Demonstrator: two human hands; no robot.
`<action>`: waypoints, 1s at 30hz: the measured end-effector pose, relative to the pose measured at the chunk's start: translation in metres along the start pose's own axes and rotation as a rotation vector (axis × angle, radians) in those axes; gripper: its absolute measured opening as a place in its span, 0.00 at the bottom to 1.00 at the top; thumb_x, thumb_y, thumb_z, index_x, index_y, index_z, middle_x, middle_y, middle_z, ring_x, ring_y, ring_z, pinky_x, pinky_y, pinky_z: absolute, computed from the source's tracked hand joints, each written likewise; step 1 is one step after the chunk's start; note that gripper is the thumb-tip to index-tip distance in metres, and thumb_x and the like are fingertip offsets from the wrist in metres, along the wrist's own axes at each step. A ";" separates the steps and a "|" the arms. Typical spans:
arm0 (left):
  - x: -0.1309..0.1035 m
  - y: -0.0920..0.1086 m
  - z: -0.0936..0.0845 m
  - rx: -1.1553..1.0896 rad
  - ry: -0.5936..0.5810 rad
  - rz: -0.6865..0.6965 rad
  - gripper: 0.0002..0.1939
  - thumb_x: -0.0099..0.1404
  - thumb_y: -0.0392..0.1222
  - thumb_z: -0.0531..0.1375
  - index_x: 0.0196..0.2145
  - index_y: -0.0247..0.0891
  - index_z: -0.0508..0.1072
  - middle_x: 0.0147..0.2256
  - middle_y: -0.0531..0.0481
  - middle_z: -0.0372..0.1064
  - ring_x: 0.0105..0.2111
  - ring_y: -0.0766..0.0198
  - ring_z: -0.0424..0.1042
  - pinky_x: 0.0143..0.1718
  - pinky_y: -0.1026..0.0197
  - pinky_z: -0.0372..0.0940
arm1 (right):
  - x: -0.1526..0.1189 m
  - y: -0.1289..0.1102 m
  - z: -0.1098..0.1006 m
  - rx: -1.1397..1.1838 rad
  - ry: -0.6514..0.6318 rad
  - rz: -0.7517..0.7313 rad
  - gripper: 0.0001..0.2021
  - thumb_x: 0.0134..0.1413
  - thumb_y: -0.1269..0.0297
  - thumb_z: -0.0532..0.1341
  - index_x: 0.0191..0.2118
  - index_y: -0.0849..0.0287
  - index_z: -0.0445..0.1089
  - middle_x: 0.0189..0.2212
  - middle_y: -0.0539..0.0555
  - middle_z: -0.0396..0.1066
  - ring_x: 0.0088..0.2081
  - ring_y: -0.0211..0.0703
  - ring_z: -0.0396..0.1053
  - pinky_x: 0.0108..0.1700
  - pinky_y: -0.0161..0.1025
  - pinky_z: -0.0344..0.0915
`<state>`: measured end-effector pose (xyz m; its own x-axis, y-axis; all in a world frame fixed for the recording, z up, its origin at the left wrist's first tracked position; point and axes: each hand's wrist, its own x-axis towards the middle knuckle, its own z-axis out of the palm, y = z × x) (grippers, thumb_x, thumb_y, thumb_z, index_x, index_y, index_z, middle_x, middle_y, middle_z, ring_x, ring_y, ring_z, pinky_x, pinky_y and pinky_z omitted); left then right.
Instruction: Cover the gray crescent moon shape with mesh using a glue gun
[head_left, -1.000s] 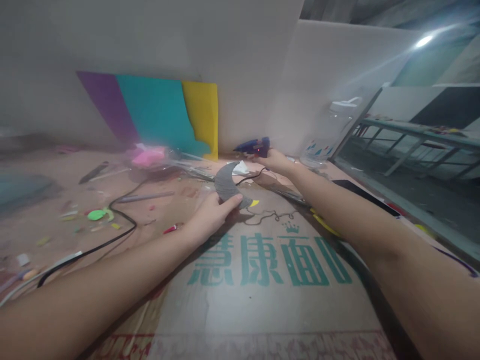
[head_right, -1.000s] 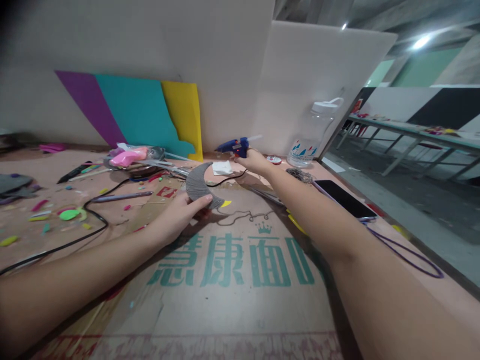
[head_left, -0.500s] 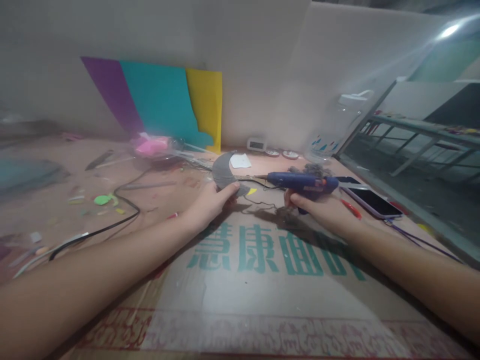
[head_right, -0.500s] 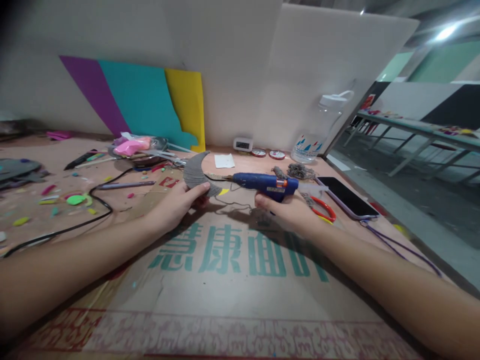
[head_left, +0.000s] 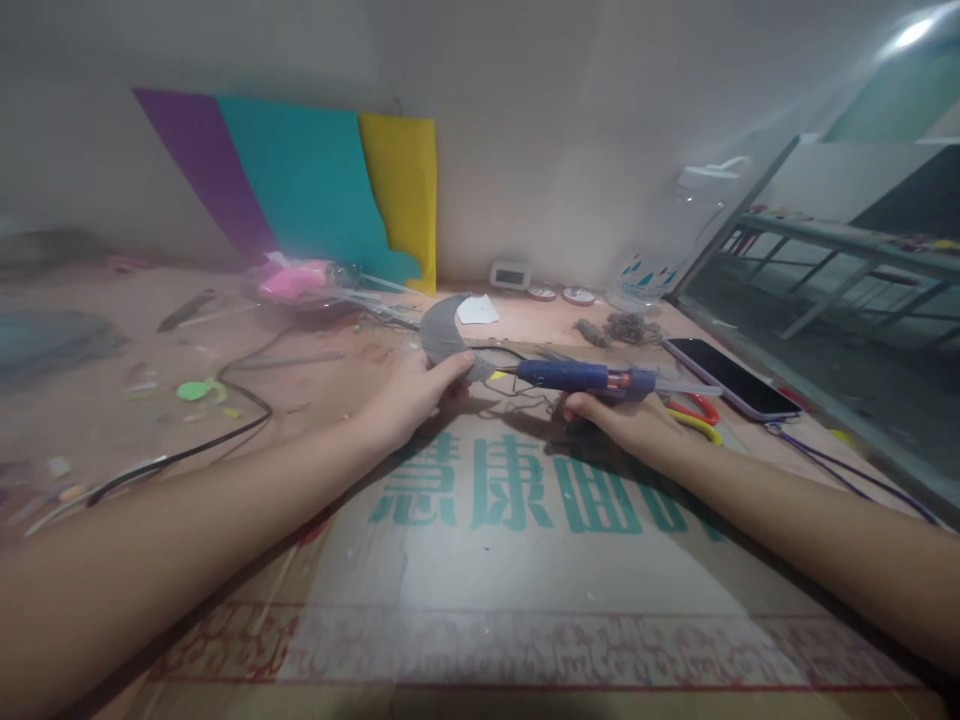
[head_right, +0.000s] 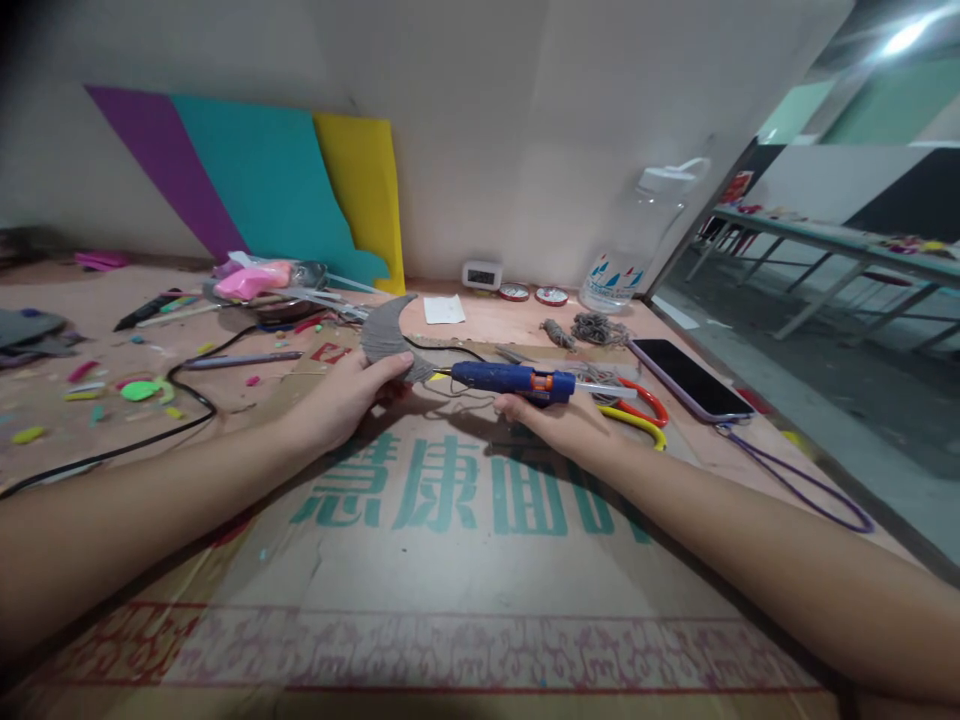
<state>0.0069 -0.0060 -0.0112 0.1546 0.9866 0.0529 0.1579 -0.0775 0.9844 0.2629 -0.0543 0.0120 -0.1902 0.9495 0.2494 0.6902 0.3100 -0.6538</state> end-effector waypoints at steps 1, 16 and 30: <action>0.000 -0.001 0.000 -0.002 -0.001 0.004 0.20 0.58 0.58 0.61 0.26 0.36 0.71 0.23 0.51 0.68 0.21 0.67 0.63 0.20 0.65 0.56 | 0.001 0.000 0.001 0.015 -0.016 -0.011 0.19 0.54 0.46 0.59 0.28 0.57 0.73 0.28 0.54 0.76 0.33 0.48 0.74 0.39 0.45 0.71; -0.001 0.003 0.000 0.057 -0.003 0.035 0.20 0.60 0.57 0.59 0.25 0.36 0.70 0.22 0.51 0.67 0.21 0.67 0.63 0.20 0.65 0.54 | -0.001 -0.014 -0.001 -0.081 0.072 -0.016 0.13 0.48 0.49 0.63 0.32 0.53 0.73 0.30 0.53 0.77 0.35 0.52 0.75 0.40 0.48 0.75; -0.004 0.007 0.001 0.078 -0.003 0.044 0.19 0.60 0.57 0.59 0.25 0.36 0.69 0.22 0.52 0.66 0.20 0.67 0.62 0.19 0.65 0.53 | 0.000 -0.009 0.006 -0.159 0.090 0.037 0.14 0.48 0.52 0.64 0.38 0.54 0.70 0.36 0.56 0.76 0.41 0.56 0.75 0.45 0.54 0.73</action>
<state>0.0085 -0.0105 -0.0048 0.1655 0.9816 0.0953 0.2268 -0.1319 0.9650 0.2522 -0.0569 0.0133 -0.1049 0.9498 0.2948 0.7984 0.2572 -0.5444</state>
